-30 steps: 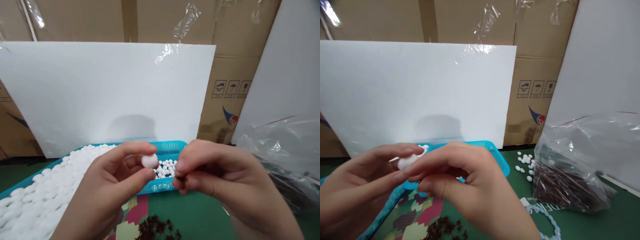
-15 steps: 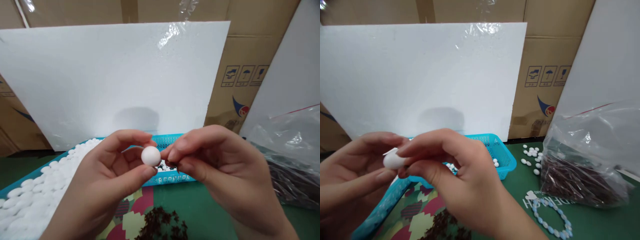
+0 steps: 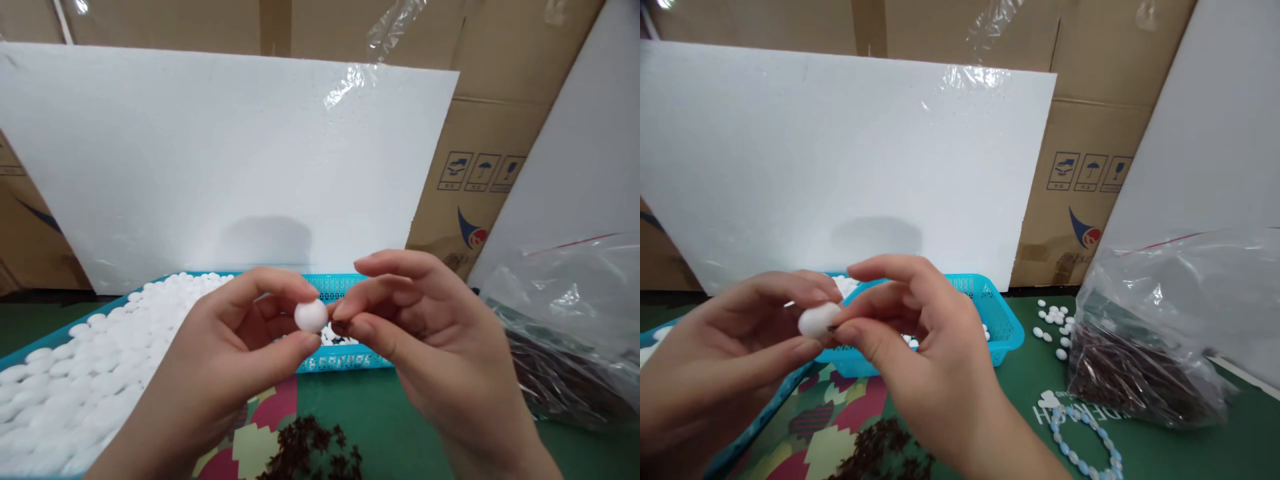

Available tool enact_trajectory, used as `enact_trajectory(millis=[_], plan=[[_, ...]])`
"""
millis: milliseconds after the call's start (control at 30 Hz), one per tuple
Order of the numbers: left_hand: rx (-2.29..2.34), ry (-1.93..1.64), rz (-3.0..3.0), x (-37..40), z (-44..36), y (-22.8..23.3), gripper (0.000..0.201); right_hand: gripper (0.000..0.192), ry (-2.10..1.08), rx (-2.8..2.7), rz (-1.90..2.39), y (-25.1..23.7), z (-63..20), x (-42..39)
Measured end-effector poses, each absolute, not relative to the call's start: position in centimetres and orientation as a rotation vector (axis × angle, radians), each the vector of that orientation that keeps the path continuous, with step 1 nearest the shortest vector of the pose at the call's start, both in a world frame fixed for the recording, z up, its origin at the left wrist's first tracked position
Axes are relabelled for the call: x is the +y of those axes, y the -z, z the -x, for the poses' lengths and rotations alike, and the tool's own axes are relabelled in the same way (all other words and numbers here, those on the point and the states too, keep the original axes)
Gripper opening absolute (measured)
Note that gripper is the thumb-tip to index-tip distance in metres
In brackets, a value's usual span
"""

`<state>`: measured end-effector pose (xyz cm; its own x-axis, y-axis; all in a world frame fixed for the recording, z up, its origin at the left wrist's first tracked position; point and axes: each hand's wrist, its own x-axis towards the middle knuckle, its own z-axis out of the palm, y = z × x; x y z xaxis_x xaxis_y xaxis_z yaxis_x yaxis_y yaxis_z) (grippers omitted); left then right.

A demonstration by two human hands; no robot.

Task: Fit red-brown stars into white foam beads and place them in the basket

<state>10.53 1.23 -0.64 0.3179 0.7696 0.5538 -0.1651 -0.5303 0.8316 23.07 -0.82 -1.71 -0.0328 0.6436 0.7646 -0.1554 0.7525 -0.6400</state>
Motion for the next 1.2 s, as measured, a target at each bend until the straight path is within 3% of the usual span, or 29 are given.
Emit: enact_trajectory(millis=[1200], plan=[[0.612,-1.517,-2.015,-0.2,-10.7,0.4,0.023,0.029,-0.671,-1.52,0.486,1.2,-23.2,-1.7]])
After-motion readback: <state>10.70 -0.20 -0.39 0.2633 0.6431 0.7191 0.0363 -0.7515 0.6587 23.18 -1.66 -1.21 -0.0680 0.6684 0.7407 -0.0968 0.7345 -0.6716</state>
